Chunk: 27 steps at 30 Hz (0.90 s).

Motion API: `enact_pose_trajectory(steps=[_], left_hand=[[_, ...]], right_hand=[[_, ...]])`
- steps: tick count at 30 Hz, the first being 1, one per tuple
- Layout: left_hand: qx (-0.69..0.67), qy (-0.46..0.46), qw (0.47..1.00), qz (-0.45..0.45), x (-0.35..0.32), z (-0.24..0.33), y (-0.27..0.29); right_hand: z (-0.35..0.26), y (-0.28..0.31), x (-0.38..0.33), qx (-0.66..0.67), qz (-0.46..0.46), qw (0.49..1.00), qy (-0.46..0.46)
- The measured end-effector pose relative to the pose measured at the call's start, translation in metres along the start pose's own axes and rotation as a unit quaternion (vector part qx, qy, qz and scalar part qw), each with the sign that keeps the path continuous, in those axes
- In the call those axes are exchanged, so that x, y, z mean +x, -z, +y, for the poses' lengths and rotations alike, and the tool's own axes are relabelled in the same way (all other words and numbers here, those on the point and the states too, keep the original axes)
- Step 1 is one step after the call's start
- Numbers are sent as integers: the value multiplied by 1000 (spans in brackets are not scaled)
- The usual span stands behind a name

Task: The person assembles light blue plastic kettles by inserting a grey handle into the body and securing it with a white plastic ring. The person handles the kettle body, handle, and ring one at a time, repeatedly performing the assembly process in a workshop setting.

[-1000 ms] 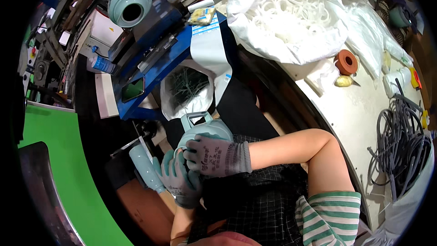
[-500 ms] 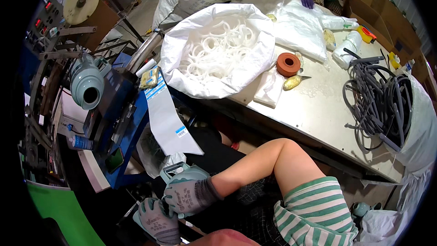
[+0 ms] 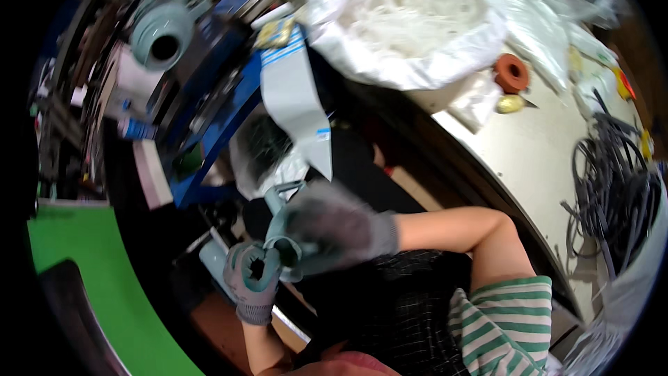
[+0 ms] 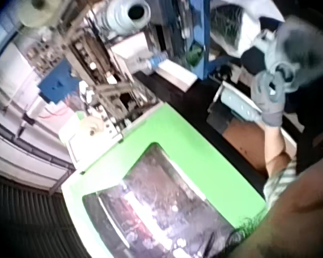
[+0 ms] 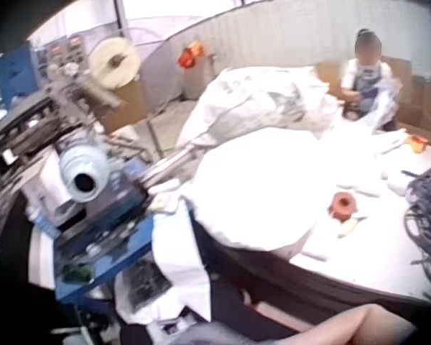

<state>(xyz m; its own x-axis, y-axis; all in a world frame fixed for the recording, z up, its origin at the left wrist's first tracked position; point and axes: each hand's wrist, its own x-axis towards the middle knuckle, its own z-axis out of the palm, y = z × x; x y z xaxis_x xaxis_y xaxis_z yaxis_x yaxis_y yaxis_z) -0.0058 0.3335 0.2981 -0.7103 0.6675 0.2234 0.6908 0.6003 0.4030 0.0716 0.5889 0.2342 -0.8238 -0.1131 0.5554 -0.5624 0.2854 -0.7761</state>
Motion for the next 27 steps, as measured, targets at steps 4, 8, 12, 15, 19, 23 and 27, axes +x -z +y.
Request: enact_pose_trajectory(steps=[4, 8, 12, 15, 19, 23, 27], left_hand=[[-329, 74, 940, 49, -13, -21, -25], [-260, -70, 963, 12, -22, -26, -35], [-269, -19, 961, 67, 2, -24, -22], [-163, -129, 971, 117, 61, -14, -17], [-28, -182, 981, 67, 138, 0, -36], [23, -216, 975, 48, 186, -21, -82], [-36, -234, 967, 91, 182, -39, -104]], right_hand=[[73, 36, -6, -4, 317, 914, -254], [124, 45, 13, 198, 182, 871, -411], [108, 33, 32, 262, 196, 872, -364], [101, 39, 31, 312, 271, 842, -348], [107, 34, 39, 300, 262, 855, -333], [90, 29, 49, 226, 248, 884, -326], [95, 32, 42, 167, 208, 911, -314]])
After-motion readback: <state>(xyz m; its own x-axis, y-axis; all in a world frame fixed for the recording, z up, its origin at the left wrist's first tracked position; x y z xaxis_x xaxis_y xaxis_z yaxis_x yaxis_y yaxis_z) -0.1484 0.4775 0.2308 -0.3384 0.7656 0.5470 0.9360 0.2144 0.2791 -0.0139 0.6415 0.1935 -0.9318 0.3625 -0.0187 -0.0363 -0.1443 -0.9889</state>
